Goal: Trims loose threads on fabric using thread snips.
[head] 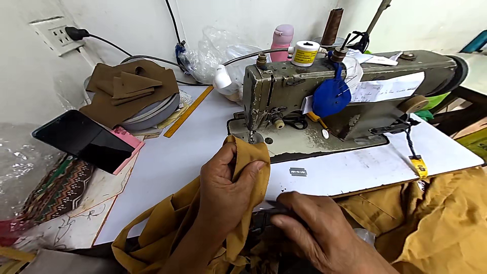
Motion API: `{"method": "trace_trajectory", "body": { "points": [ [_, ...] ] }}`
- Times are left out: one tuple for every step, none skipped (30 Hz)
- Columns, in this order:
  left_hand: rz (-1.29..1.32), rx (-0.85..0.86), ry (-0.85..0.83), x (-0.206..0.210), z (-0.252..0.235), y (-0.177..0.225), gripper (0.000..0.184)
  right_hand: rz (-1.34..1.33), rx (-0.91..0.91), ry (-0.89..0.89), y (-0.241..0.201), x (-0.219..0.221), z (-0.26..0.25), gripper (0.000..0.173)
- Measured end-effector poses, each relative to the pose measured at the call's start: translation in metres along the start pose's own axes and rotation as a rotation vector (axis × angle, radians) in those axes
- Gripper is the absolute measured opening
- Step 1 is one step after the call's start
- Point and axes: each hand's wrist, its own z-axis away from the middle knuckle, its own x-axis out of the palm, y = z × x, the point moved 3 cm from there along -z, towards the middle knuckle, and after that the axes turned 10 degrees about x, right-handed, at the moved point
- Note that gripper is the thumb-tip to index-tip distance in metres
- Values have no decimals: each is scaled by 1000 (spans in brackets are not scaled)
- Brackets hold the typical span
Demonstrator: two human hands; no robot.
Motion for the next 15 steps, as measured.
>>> {"method": "trace_trajectory", "body": {
  "points": [
    [-4,3,1,0,-1,0,23,8,14,24,5,1,-1,36],
    [-7,6,0,0,-1,0,23,12,23,35,7,2,-2,35],
    [-8,10,-2,0,-2,0,23,9,25,34,8,3,-2,35],
    [-3,13,-4,0,-3,0,23,4,25,33,8,5,-2,34],
    [1,15,-6,0,-4,0,24,2,25,30,7,6,-2,34],
    [4,15,-10,1,-4,0,24,0,24,32,8,7,-2,34],
    [2,14,-12,1,-4,0,25,2,22,37,8,8,-2,34],
    [1,12,-13,1,-5,0,25,4,20,41,9,8,-3,34],
    [0,11,-10,1,-5,0,26,9,19,42,9,8,-3,34],
    [0,10,-9,1,-4,0,26,18,16,42,9,8,-4,35],
    [2,9,-10,2,-4,0,26,31,10,43,8,9,-4,35],
    [0,10,-11,2,-4,0,26,41,7,40,8,9,-4,35],
    [-4,14,-14,2,-4,0,27,50,4,35,7,9,-4,36],
    [-11,15,-17,2,-4,0,27,58,0,33,7,8,-4,36],
    [-13,17,-20,2,-4,-1,27,62,-6,30,6,8,-4,37]
  ]
}}
